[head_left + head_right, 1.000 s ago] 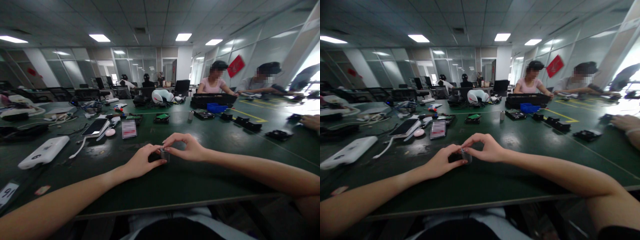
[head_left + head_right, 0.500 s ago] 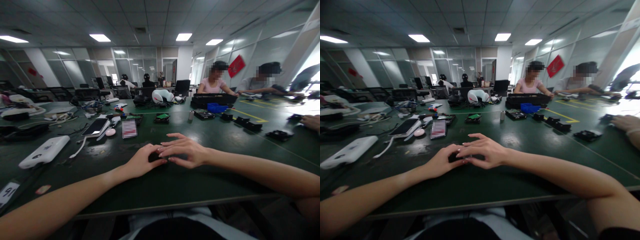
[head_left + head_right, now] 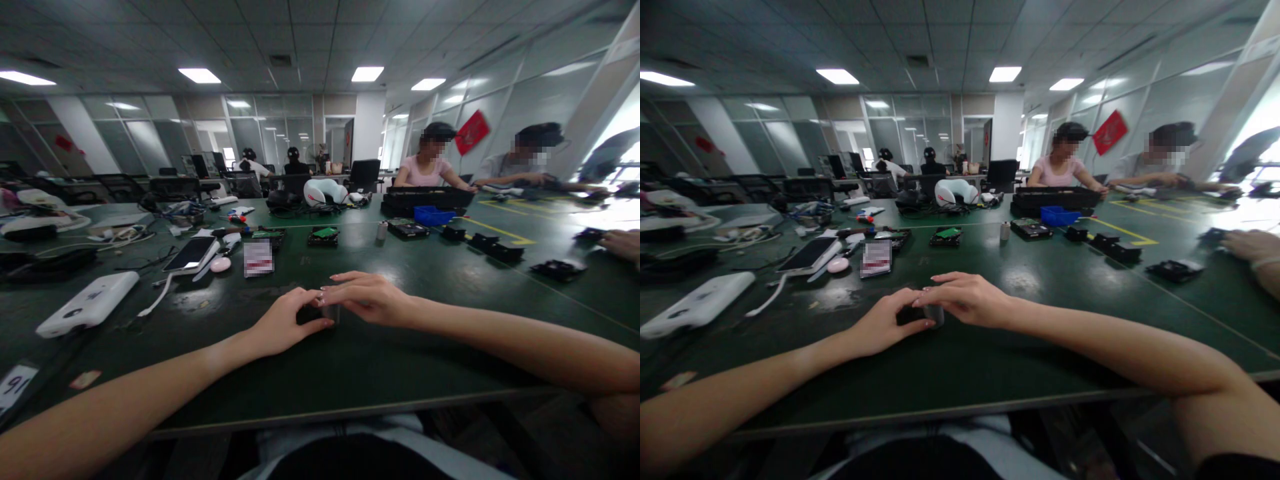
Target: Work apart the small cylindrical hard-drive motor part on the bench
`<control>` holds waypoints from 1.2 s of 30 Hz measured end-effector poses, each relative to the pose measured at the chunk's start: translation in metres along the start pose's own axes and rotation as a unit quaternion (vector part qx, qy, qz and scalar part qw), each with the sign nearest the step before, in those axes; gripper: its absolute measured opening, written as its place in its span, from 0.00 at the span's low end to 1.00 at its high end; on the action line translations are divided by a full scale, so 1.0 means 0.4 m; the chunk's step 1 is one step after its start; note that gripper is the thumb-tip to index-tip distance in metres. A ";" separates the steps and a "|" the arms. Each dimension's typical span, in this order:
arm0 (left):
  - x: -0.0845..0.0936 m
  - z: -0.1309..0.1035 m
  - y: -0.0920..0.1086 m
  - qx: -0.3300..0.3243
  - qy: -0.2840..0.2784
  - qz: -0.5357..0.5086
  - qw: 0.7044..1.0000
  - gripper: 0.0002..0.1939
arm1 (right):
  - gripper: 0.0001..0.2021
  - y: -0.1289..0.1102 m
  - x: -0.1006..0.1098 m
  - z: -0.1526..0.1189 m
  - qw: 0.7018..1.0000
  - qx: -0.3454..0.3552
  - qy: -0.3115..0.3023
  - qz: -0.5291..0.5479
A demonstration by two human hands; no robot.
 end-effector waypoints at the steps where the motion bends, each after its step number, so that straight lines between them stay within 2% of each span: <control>1: 0.001 0.000 0.000 0.000 0.001 0.001 1.000 0.16 | 0.16 0.009 0.006 0.003 0.999 -0.025 0.020 0.010; 6: 0.000 0.000 0.001 -0.006 -0.005 -0.003 1.000 0.16 | 0.11 0.047 0.022 0.006 0.987 -0.114 0.083 0.071; 16: -0.003 -0.001 -0.006 0.004 -0.008 -0.015 1.000 0.20 | 0.13 0.073 0.018 -0.008 0.951 -0.172 0.152 0.208; 26: -0.006 0.000 -0.009 0.010 -0.007 -0.018 1.000 0.19 | 0.14 0.075 0.021 -0.005 0.949 -0.206 0.138 0.193; 36: -0.006 0.000 -0.010 0.007 -0.007 -0.005 1.000 0.20 | 0.16 0.088 0.012 -0.019 0.925 -0.249 0.162 0.237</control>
Point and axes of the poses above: each hand's wrist, its own z-axis towards the middle knuckle, its own x-axis out of the back of the hand, y = z × x, the point moved 8 cm from there along z, towards the middle knuckle, and after that the axes turned 4 degrees about z, right-handed, at the moved point
